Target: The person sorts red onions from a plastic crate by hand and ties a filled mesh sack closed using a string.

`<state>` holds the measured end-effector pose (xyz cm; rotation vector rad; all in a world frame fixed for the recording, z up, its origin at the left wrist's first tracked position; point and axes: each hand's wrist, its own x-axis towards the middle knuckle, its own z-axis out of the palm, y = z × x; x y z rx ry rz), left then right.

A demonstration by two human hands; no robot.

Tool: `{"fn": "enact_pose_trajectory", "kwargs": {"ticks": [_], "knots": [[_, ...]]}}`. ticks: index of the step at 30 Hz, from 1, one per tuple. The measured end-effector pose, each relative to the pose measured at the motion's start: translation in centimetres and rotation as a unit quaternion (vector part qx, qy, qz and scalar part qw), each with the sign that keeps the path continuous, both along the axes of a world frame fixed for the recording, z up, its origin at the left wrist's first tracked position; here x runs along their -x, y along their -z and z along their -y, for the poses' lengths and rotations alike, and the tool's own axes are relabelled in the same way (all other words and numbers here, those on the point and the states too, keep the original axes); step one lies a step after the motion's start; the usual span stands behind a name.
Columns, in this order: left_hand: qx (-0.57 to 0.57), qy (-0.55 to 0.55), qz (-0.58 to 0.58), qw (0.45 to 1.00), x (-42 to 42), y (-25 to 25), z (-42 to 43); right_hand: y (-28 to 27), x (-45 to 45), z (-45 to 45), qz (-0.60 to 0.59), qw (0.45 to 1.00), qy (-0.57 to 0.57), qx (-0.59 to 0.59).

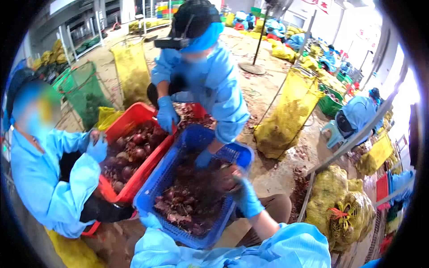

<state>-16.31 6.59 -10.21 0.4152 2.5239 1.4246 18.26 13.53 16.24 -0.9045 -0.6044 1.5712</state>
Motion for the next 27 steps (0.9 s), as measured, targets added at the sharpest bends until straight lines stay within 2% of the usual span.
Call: {"fn": "enact_pose_trajectory", "kwargs": {"ticks": [1,3,4,5,6,7,8,9,10,11,13,14,15,16,17,18,19,20,21,22,23,24,25,26,27], "knots": [[0.003,0.0,-0.001,1.0,0.0,-0.3,-0.2,0.5,-3.4,-1.7,0.061,0.997,0.024,-0.03],[0.003,0.003,0.003,1.0,-0.2,-0.9,-0.5,-6.6,-6.8,-2.8,0.068,0.969,0.171,-0.167],[0.003,0.006,0.004,1.0,-0.1,-1.0,-0.6,-8.6,-9.7,-4.6,0.14,0.938,0.206,-0.24],[0.002,0.005,0.004,1.0,-0.3,-1.1,-0.8,-14.3,-9.2,-5.0,0.194,0.882,0.298,-0.309],[0.001,0.004,0.006,1.0,-0.2,-1.3,-0.9,-16.7,-11.8,-7.1,0.199,0.848,0.285,-0.4],[0.001,0.004,0.004,1.0,-0.3,-1.4,-1.1,-17.8,-15.7,-10.7,0.239,0.791,0.296,-0.479],[0.002,0.005,0.004,1.0,-0.4,-1.6,-1.1,-19.3,-18.7,-14.3,0.35,0.657,0.498,-0.444],[0.0,0.002,0.006,1.0,-0.4,-1.7,-0.9,-20.5,-23.3,-18.7,0.331,0.668,0.434,-0.505],[-0.002,0.005,0.006,1.0,-0.4,-1.8,-0.8,-22.3,-25.3,-20.3,0.456,0.594,0.437,-0.498],[-0.005,0.005,0.003,1.0,-0.3,-1.9,-0.8,-22.6,-27.2,-22.2,0.489,0.593,0.476,-0.428],[-0.011,0.01,0.001,1.0,0.1,-1.9,-0.3,-21.5,-28.6,-23.9,0.302,0.81,0.37,-0.339],[-0.017,0.014,0.002,1.0,0.3,-1.7,-0.2,-19.0,-28.4,-24.1,0.335,0.786,0.333,-0.399],[-0.025,0.019,0.004,0.999,0.6,-1.6,0.0,-16.9,-27.1,-23.5,0.411,0.735,0.286,-0.457],[-0.037,0.027,0.005,0.999,0.9,-1.6,0.3,-14.5,-22.8,-21.3,0.452,0.731,0.308,-0.409],[-0.035,0.028,0.009,0.999,1.0,-1.6,0.7,-11.9,-18.1,-17.7,0.416,0.815,0.211,-0.344],[-0.033,0.026,0.016,0.999,0.9,-1.8,1.5,-7.8,-14.4,-14.6,0.371,0.872,0.141,-0.287],[-0.023,0.017,0.022,0.999,0.5,-2.1,3.2,-3.7,-12.3,-11.7,0.422,0.838,0.041,-0.344],[-0.026,0.01,0.029,0.999,0.4,-2.5,3.9,-2.6,-8.2,-8.1,0.497,0.8,-0.049,-0.333],[-0.035,0.002,0.038,0.999,0.1,-2.7,4.4,0.8,-5.9,-5.4,0.514,0.788,-0.175,-0.291],[-0.048,-0.002,0.053,0.997,-0.5,-3.0,4.6,3.9,-3.9,-3.6,0.578,0.681,-0.308,-0.328],[-0.062,-0.004,0.066,0.996,-0.8,-3.4,4.5,6.3,-1.7,-1.9,0.541,0.656,-0.446,-0.28],[-0.076,-0.005,0.077,0.994,-0.9,-3.9,4.4,9.3,0.2,-1.0,0.569,0.528,-0.553,-0.302],[-0.067,-0.001,0.084,0.994,-1.2,-3.6,3.2,13.3,2.2,-2.0,0.531,0.498,-0.637,-0.253],[-0.077,-0.003,0.092,0.993,-1.5,-4.2,3.0,15.6,3.9,-1.8,0.484,0.535,-0.627,-0.295],[-0.062,-0.005,0.096,0.993,-1.6,-4.3,2.9,20.8,6.8,-2.6,0.471,0.532,-0.639,-0.295]]}}
